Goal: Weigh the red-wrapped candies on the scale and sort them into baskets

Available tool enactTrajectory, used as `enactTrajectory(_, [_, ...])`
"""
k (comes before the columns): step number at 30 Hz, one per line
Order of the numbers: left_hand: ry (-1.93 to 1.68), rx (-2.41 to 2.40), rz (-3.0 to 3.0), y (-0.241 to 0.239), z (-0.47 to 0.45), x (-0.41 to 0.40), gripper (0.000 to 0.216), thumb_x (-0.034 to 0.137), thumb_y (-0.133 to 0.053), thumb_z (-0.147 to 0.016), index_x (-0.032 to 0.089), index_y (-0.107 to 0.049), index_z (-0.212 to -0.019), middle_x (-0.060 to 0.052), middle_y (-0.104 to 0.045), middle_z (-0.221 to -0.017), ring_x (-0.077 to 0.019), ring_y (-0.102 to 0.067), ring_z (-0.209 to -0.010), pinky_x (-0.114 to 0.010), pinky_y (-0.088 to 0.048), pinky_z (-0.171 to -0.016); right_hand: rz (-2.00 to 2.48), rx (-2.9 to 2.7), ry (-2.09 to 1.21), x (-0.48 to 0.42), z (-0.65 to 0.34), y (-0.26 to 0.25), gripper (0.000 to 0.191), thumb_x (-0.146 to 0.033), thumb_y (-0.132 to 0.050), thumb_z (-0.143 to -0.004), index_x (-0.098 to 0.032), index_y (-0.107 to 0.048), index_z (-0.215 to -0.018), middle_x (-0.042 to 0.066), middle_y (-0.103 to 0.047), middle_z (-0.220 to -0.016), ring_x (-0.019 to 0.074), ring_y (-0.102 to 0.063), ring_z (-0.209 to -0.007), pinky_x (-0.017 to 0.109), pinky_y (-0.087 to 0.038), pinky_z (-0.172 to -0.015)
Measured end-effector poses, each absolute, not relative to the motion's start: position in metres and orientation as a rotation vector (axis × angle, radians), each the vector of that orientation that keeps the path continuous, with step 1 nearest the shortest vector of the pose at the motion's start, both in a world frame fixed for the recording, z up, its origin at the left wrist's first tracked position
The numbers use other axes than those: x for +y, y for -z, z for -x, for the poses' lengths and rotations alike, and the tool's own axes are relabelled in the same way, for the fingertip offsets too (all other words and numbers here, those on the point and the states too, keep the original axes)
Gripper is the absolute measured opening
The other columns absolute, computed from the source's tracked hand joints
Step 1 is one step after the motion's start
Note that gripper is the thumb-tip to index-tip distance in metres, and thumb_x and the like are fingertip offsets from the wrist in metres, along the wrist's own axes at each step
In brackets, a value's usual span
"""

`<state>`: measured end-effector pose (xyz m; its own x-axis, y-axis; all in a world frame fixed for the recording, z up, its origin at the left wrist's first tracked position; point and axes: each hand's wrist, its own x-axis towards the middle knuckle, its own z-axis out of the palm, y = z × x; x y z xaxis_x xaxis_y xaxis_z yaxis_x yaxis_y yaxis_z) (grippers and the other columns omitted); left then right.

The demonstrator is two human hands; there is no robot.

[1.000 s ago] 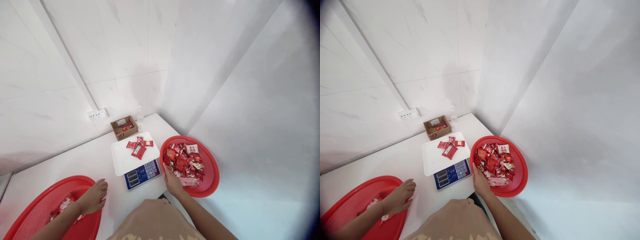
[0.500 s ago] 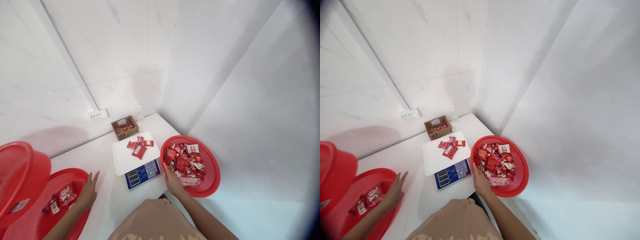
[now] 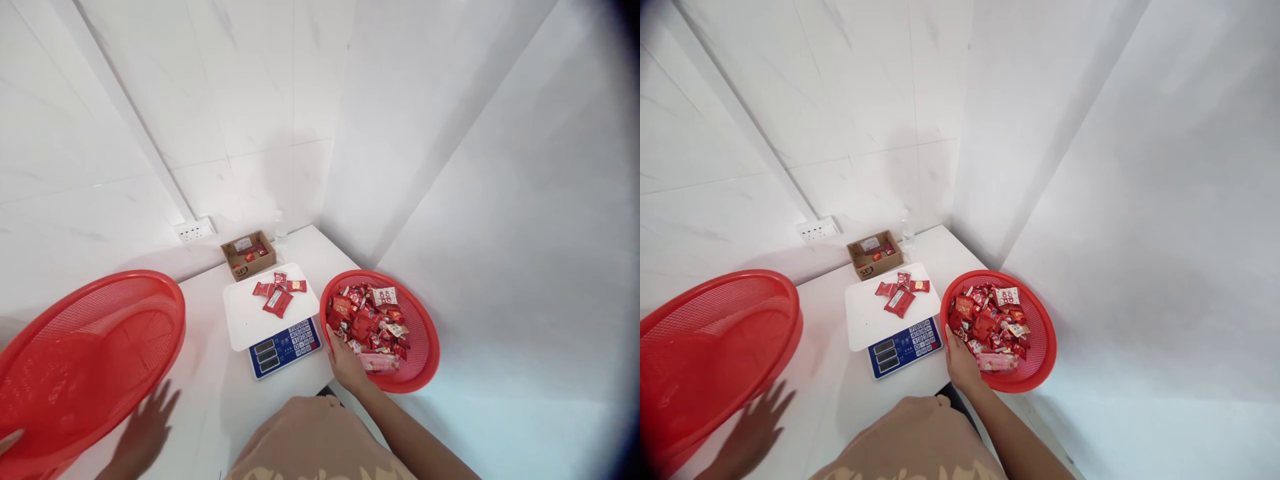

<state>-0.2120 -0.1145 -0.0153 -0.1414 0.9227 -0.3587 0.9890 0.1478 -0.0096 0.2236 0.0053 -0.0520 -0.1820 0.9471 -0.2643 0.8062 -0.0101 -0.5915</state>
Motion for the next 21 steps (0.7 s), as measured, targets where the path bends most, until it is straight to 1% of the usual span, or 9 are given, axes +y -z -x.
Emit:
enactTrajectory(3, [0.18, 1.897, -2.075, 0.002, 0.167, -0.107, 0.043, 0.036, -0.039, -0.082, 0.031, -0.061, -0.119, -0.003, -0.055, -0.132, -0.0253, -0.041, -0.129, -0.041, -0.032, -0.108, 1.878, -2.046, -0.953, 0.005, -0.223, 0.053, 0.061, -0.02, -0.031, -0.088, -0.018, -0.016, -0.147, 0.011, -0.039, -0.143, 0.0195, -0.037, -0.13, 0.035, -0.036, -0.102])
enactTrajectory(6, [-0.144, 2.118, -2.261, -0.018, 0.146, -0.09, 0.05, 0.041, -0.034, -0.085, 0.021, -0.053, -0.128, -0.01, -0.044, -0.141, -0.0291, -0.026, -0.137, -0.049, -0.019, -0.112, 1.877, -2.041, -0.943, 0.005, -0.223, 0.055, 0.061, -0.019, -0.031, -0.087, -0.019, -0.015, -0.147, 0.011, -0.04, -0.142, 0.0195, -0.037, -0.13, 0.035, -0.036, -0.101])
enactTrajectory(8, [-0.183, 2.355, -2.154, -0.026, 0.146, -0.078, 0.061, 0.045, -0.037, -0.084, 0.013, -0.04, -0.137, -0.018, -0.043, -0.14, -0.0351, -0.029, -0.134, -0.056, -0.024, -0.106, 1.883, -2.037, -0.936, 0.004, -0.223, 0.055, 0.061, -0.02, -0.031, -0.088, -0.02, -0.015, -0.147, 0.01, -0.04, -0.143, 0.02, -0.038, -0.13, 0.035, -0.037, -0.1])
enactTrajectory(9, [-0.119, 2.404, -2.057, -0.027, 0.149, -0.073, 0.065, 0.044, -0.036, -0.085, 0.011, -0.033, -0.141, -0.021, -0.048, -0.134, -0.0368, -0.038, -0.128, -0.056, -0.033, -0.099, 1.89, -2.036, -0.937, 0.005, -0.223, 0.055, 0.061, -0.02, -0.031, -0.088, -0.02, -0.016, -0.147, 0.01, -0.04, -0.143, 0.0203, -0.038, -0.13, 0.035, -0.037, -0.099])
enactTrajectory(11, [0.089, 2.347, -1.897, -0.024, 0.154, -0.065, 0.062, 0.035, -0.028, -0.088, 0.009, -0.021, -0.145, -0.021, -0.061, -0.113, -0.0335, -0.059, -0.101, -0.047, -0.048, -0.077, 1.898, -2.04, -0.943, 0.005, -0.223, 0.054, 0.061, -0.021, -0.031, -0.088, -0.02, -0.015, -0.147, 0.009, -0.038, -0.144, 0.0202, -0.038, -0.13, 0.034, -0.037, -0.099])
enactTrajectory(13, [0.258, 2.251, -1.832, -0.017, 0.158, -0.057, 0.059, 0.02, -0.022, -0.087, 0.008, -0.017, -0.145, -0.016, -0.066, -0.088, -0.0267, -0.063, -0.07, -0.037, -0.048, -0.057, 1.894, -2.053, -0.947, 0.005, -0.223, 0.054, 0.061, -0.02, -0.03, -0.088, -0.02, -0.015, -0.147, 0.009, -0.038, -0.144, 0.0189, -0.037, -0.131, 0.033, -0.036, -0.1])
enactTrajectory(15, [0.332, 2.223, -1.837, -0.011, 0.159, -0.047, 0.063, 0.013, -0.024, -0.083, 0.006, -0.017, -0.145, -0.011, -0.064, -0.073, -0.0235, -0.059, -0.057, -0.033, -0.044, -0.05, 1.89, -2.065, -0.94, 0.005, -0.223, 0.054, 0.061, -0.02, -0.03, -0.088, -0.019, -0.015, -0.147, 0.009, -0.038, -0.144, 0.0179, -0.035, -0.132, 0.032, -0.036, -0.101])
enactTrajectory(18, [0.352, 2.231, -1.837, -0.008, 0.161, -0.031, 0.065, 0.011, -0.028, -0.082, 0.013, -0.019, -0.146, -0.008, -0.064, -0.073, -0.0218, -0.059, -0.057, -0.031, -0.043, -0.052, 1.894, -2.07, -0.918, 0.005, -0.223, 0.055, 0.061, -0.02, -0.03, -0.088, -0.02, -0.015, -0.147, 0.008, -0.037, -0.145, 0.018, -0.035, -0.132, 0.032, -0.036, -0.101])
enactTrajectory(21, [0.316, 2.255, -1.795, -0.007, 0.164, -0.015, 0.063, 0.009, -0.027, -0.082, 0.019, -0.026, -0.144, -0.012, -0.067, -0.094, -0.0222, -0.064, -0.072, -0.031, -0.046, -0.06, 1.903, -2.066, -0.915, 0.005, -0.223, 0.055, 0.061, -0.02, -0.03, -0.088, -0.02, -0.015, -0.147, 0.008, -0.037, -0.145, 0.018, -0.035, -0.132, 0.032, -0.036, -0.1])
